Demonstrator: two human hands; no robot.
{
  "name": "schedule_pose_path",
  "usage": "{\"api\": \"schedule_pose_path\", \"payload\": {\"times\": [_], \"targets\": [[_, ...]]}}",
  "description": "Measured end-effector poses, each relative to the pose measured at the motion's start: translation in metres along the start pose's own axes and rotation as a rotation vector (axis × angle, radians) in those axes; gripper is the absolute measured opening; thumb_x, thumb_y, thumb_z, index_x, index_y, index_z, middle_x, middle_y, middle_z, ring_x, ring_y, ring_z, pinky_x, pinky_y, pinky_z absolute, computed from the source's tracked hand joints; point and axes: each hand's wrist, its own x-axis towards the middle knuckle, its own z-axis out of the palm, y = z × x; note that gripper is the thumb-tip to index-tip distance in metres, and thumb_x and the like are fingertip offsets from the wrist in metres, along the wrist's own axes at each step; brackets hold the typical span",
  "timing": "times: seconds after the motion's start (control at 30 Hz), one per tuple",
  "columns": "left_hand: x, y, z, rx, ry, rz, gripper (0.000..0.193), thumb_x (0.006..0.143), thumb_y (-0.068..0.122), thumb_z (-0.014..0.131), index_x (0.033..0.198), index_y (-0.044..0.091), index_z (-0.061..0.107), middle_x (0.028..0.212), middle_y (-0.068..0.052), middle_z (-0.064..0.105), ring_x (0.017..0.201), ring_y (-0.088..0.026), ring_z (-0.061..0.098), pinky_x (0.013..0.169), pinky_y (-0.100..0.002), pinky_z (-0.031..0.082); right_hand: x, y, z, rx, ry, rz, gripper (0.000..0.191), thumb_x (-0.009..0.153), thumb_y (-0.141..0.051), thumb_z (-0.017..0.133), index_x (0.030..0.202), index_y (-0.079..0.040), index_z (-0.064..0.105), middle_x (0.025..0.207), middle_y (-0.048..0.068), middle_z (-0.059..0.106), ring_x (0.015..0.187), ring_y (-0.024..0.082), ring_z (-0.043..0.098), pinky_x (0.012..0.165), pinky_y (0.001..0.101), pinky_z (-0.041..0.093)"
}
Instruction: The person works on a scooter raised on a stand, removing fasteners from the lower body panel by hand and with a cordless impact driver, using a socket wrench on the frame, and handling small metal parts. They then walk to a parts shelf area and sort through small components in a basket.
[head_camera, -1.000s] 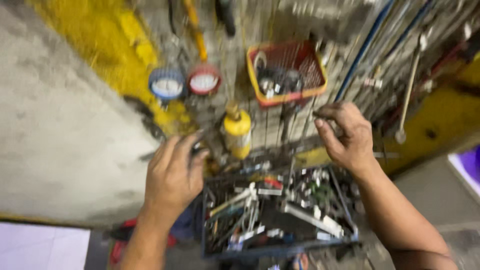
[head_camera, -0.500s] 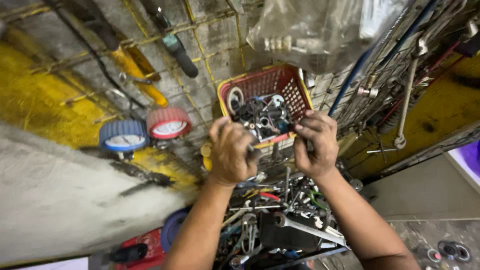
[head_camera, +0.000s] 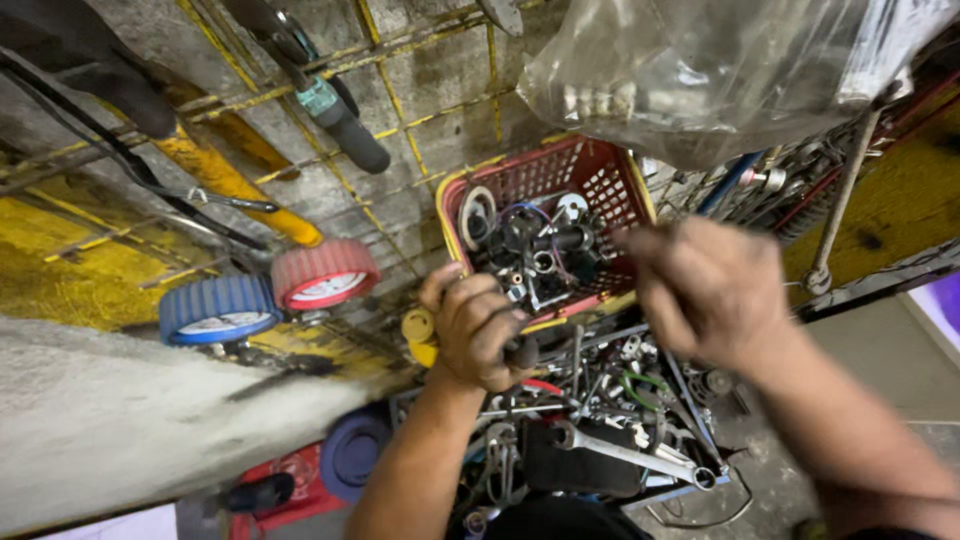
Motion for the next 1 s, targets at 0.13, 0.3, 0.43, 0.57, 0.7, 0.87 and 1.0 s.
{"api": "schedule_pose_path", "payload": {"times": [0.13,0.3,0.43,0.57,0.7,0.87,1.0], "targets": [[0.001,0.001,0.002,0.008,0.018,-0.007,0.025,0.098,0.037,0.061,0.106,0.014,0.055,0.094,-0.006,0.061,0.094,-0.029,0.065,0.106,-0.057,0.039,0.053,0.001,-0.01,-0.096,-0.389,-0.014,0.034,0.086,-0.021,0.072,0.117,-0.008,0.075,0.089,0.009,0.073,0.063,0.028,0.068,0.05,0.0417,0.052],[0.002,0.002,0.0,0.01,0.002,-0.006,0.026,0.099,0.038,0.06,0.108,0.014,0.055,0.094,-0.006,0.06,0.094,-0.029,0.065,0.106,-0.057,0.039,0.095,0.001,0.014,-0.242,-0.72,-0.131,0.028,0.081,-0.02,0.07,0.106,-0.011,0.073,0.099,0.01,0.07,0.072,0.031,0.071,0.062,0.0435,0.057],[0.002,0.004,-0.002,0.003,-0.033,0.01,0.029,0.1,0.04,0.06,0.112,0.014,0.052,0.096,-0.005,0.061,0.094,-0.028,0.066,0.107,-0.057,0.039,0.086,0.008,0.019,-0.319,-0.374,-0.161,0.021,0.085,-0.015,0.07,0.104,-0.006,0.071,0.099,0.011,0.069,0.087,0.031,0.07,0.075,0.0415,0.055],[0.004,0.006,-0.003,-0.004,-0.041,0.024,0.025,0.101,0.035,0.063,0.112,0.015,0.052,0.097,-0.004,0.061,0.094,-0.027,0.067,0.106,-0.057,0.039,0.072,0.013,0.02,-0.267,-0.255,-0.148,0.017,0.088,-0.015,0.073,0.102,-0.004,0.069,0.099,0.012,0.067,0.094,0.032,0.067,0.08,0.0414,0.053],[0.006,0.006,-0.004,-0.011,-0.035,0.034,0.024,0.099,0.033,0.065,0.109,0.015,0.053,0.096,-0.004,0.061,0.093,-0.028,0.067,0.105,-0.057,0.04,0.072,0.014,0.019,-0.185,-0.236,-0.106,0.025,0.087,-0.012,0.073,0.11,-0.006,0.071,0.102,0.011,0.066,0.095,0.032,0.066,0.082,0.0406,0.053],[0.007,0.006,-0.004,-0.002,-0.042,0.021,0.027,0.101,0.04,0.061,0.107,0.015,0.055,0.095,-0.004,0.06,0.093,-0.027,0.068,0.104,-0.056,0.04,0.079,0.009,0.012,-0.243,-0.317,-0.108,0.017,0.083,-0.011,0.075,0.099,-0.008,0.071,0.1,0.009,0.066,0.093,0.03,0.066,0.082,0.0407,0.053],[0.005,0.006,-0.004,-0.01,-0.029,0.013,0.028,0.105,0.043,0.059,0.107,0.015,0.056,0.096,-0.004,0.061,0.093,-0.027,0.068,0.105,-0.056,0.04,0.081,0.009,0.001,-0.164,-0.39,-0.173,0.033,0.077,-0.007,0.07,0.11,-0.006,0.073,0.102,0.01,0.065,0.093,0.031,0.066,0.08,0.04,0.052]]}}
